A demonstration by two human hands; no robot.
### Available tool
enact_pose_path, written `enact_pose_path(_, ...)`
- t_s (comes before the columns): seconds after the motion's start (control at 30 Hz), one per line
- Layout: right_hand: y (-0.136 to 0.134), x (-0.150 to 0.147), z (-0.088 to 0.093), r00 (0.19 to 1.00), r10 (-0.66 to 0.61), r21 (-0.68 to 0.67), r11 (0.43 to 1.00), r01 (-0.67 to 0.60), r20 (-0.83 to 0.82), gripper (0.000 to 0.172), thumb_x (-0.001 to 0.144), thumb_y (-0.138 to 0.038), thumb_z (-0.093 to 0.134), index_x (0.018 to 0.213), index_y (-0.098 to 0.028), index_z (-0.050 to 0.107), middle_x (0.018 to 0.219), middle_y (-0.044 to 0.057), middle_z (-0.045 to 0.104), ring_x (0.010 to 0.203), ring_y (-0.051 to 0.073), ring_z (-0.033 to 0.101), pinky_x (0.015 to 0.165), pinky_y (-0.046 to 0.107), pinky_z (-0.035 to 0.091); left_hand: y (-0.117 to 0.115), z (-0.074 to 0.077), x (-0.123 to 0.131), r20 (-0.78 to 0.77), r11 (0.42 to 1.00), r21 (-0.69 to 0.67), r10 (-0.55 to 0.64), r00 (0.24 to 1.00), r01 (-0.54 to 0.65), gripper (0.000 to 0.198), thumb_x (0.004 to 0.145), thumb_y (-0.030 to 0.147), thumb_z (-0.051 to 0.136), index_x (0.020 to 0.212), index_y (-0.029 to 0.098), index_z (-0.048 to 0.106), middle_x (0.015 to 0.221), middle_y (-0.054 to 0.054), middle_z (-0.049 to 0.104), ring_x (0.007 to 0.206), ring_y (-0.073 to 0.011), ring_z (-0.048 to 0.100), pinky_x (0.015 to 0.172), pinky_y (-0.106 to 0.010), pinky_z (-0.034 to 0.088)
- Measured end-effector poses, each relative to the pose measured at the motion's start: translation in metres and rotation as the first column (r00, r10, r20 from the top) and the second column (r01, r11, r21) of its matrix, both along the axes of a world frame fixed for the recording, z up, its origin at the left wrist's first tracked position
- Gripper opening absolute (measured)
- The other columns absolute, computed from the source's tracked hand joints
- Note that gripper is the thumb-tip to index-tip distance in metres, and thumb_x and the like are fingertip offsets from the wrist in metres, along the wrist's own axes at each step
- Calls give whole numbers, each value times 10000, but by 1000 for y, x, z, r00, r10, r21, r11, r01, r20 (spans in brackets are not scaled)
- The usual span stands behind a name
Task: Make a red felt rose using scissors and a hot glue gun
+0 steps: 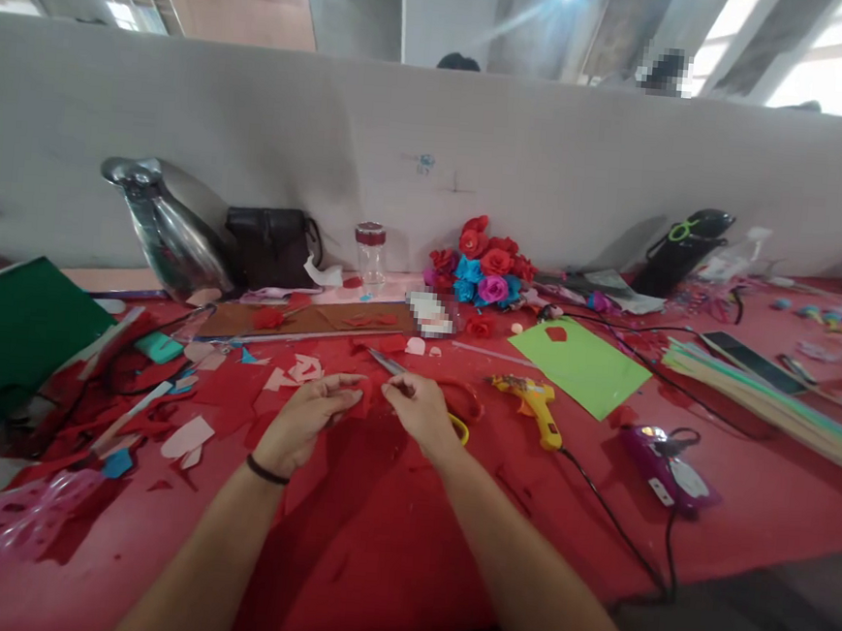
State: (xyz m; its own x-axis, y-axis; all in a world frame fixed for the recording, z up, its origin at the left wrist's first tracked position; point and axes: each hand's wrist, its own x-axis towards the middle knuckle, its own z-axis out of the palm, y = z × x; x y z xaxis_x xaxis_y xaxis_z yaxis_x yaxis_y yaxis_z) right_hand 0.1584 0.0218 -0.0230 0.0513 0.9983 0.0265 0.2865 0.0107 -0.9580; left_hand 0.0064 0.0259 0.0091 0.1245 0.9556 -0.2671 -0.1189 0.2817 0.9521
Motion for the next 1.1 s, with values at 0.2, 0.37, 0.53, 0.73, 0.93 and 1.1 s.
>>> enact_pose_path(0.2,3,7,1,949,-45,40,999,35,312,205,753,-194,547,908,-174,680,830,64,699,733,185,636,732,295,465,10,1,-18,-55,978,72,201,978,-197,186,472,216,776,592,171,641,476,48,533,408,-51,328,427,-223,200)
enact_pose_path(0.37,-1,9,9,914,-147,159,983,92,378,209,820,-225,489,928,-180,662,848,68,692,747,180,627,722,283,451,8,1,-17,-34,988,11,157,987,-157,269,441,265,801,641,160,655,422,73,458,366,-31,263,404,-221,124)
enact_pose_path(0.53,-6,-1,13,994,96,2,995,-96,44,245,795,-405,554,839,-175,625,633,-4,627,517,124,549,556,242,419,3,-1,-3,35,998,17,66,997,-67,300,440,299,805,629,161,617,436,74,467,355,-27,279,395,-214,137)
enact_pose_path(0.73,-10,-12,16,977,195,-111,973,-203,-83,165,750,-245,590,608,-170,553,457,-62,506,432,80,480,482,194,356,-2,3,0,-22,999,40,-18,1000,19,315,486,347,782,683,151,634,437,73,450,384,-35,296,404,-197,174)
enact_pose_path(0.93,-25,40,30,912,-61,49,998,45,406,163,799,-302,552,753,-183,654,721,22,678,674,147,614,636,235,430,-2,12,-6,-118,995,59,-71,990,79,352,475,359,771,714,143,628,507,71,476,403,-27,300,404,-182,181)
enact_pose_path(1.1,-50,126,28,409,-331,62,834,548,851,360,729,-277,591,1041,-97,596,1039,212,631,974,315,582,749,355,421,-1,15,-13,-173,992,70,-89,981,102,283,519,330,732,694,143,612,523,65,481,408,-26,316,406,-183,185)
